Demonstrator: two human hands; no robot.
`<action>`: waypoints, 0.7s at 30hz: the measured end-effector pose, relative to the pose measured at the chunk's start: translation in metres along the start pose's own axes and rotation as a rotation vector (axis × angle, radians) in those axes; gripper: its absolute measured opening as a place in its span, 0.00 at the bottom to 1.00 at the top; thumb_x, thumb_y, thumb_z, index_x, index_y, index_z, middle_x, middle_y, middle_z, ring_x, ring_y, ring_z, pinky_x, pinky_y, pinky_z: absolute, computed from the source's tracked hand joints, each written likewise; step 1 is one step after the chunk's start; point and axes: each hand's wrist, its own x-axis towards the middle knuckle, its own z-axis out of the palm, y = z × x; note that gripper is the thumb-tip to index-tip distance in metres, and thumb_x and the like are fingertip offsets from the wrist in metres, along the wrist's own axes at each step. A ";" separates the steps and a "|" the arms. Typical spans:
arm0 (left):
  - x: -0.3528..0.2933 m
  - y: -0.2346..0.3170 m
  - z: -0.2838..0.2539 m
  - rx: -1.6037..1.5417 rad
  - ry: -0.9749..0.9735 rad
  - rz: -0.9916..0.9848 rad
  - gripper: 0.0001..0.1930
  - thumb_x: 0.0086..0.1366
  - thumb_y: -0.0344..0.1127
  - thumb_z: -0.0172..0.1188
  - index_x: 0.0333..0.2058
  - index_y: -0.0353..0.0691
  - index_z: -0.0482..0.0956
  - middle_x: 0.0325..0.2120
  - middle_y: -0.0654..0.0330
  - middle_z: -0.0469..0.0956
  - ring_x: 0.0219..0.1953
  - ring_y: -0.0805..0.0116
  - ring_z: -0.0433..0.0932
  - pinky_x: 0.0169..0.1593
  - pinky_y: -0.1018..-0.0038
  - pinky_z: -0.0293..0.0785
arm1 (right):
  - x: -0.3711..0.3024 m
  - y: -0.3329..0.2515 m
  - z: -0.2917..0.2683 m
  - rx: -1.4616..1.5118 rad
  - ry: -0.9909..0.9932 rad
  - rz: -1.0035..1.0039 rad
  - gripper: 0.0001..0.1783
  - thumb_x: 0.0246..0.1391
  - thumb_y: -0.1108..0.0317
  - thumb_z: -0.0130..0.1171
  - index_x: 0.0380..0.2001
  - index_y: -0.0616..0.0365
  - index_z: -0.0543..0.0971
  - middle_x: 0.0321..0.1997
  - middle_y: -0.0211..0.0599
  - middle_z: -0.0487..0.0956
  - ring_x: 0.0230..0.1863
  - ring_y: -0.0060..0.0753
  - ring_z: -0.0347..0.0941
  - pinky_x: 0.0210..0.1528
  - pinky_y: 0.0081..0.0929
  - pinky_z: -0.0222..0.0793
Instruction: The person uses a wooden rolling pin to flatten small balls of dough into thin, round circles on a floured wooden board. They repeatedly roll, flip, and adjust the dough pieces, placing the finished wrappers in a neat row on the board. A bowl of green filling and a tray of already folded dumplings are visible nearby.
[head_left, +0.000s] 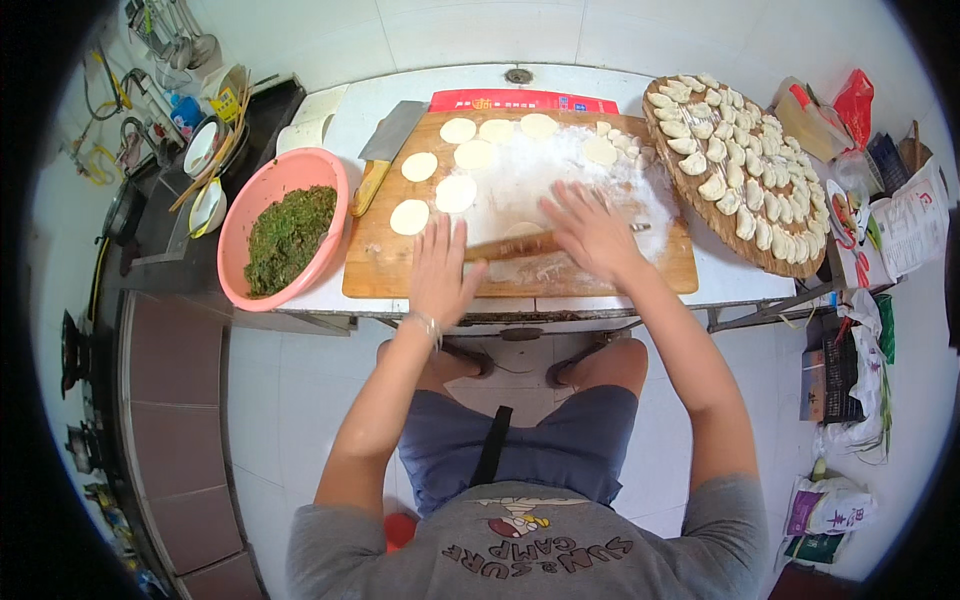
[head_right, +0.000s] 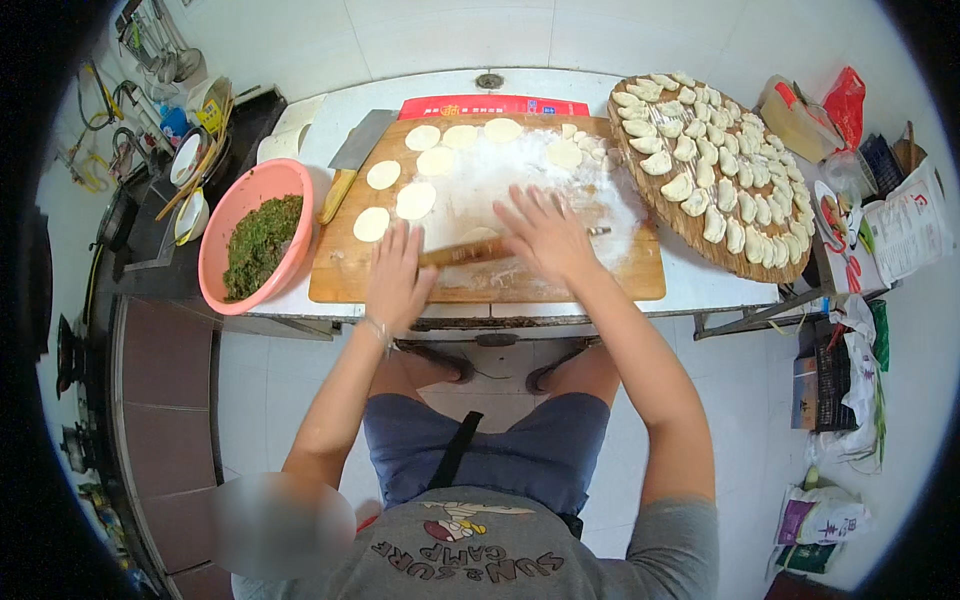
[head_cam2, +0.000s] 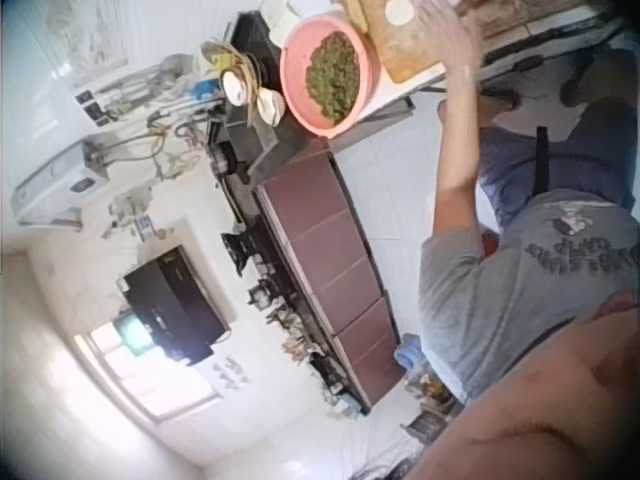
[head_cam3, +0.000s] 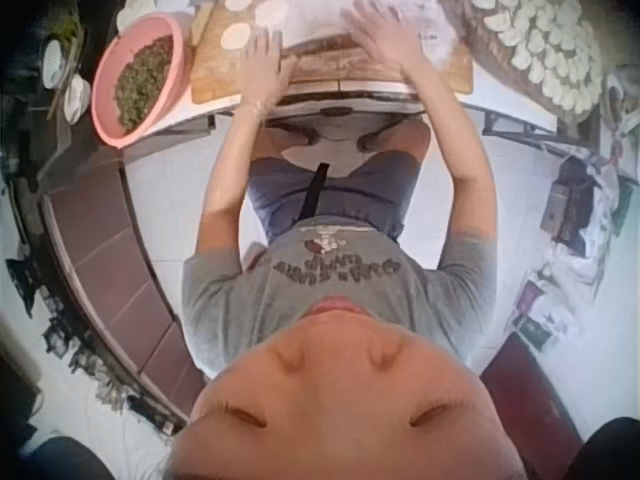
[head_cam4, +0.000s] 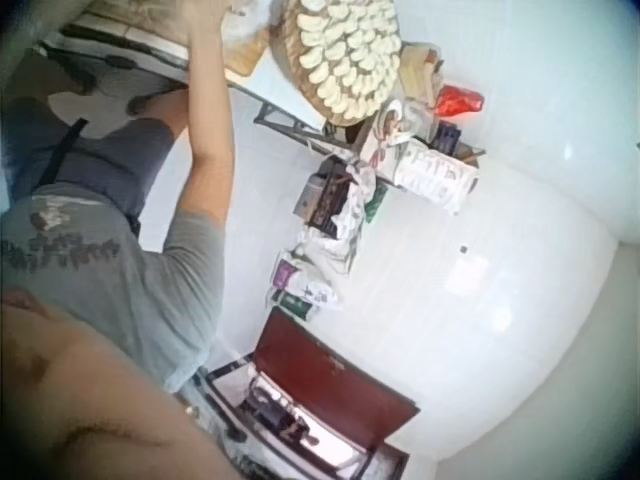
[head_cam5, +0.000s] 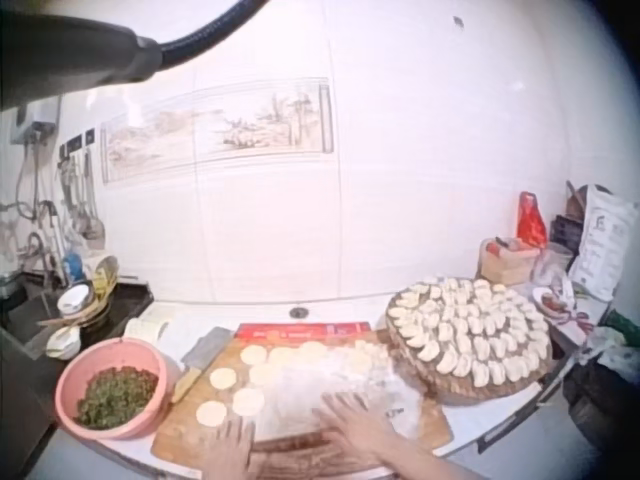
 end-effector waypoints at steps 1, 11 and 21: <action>0.017 -0.004 0.001 0.011 0.035 -0.017 0.35 0.69 0.52 0.48 0.68 0.37 0.56 0.69 0.41 0.52 0.71 0.41 0.49 0.71 0.49 0.45 | 0.013 0.006 0.008 0.044 0.029 0.045 0.30 0.67 0.47 0.40 0.70 0.40 0.61 0.75 0.42 0.55 0.74 0.52 0.51 0.74 0.53 0.44; 0.002 -0.007 -0.003 0.005 0.008 0.073 0.34 0.69 0.54 0.49 0.67 0.39 0.61 0.69 0.45 0.55 0.71 0.42 0.50 0.72 0.50 0.43 | -0.017 0.002 -0.012 0.217 0.099 -0.065 0.28 0.50 0.55 0.67 0.52 0.54 0.73 0.47 0.39 0.74 0.51 0.47 0.71 0.52 0.44 0.66; 0.045 0.031 -0.005 -0.283 0.206 0.471 0.23 0.50 0.29 0.68 0.47 0.39 0.76 0.50 0.53 0.74 0.52 0.49 0.73 0.55 0.57 0.70 | -0.011 0.017 -0.005 0.371 0.112 -0.043 0.18 0.51 0.63 0.66 0.44 0.56 0.75 0.40 0.41 0.76 0.42 0.51 0.75 0.42 0.39 0.72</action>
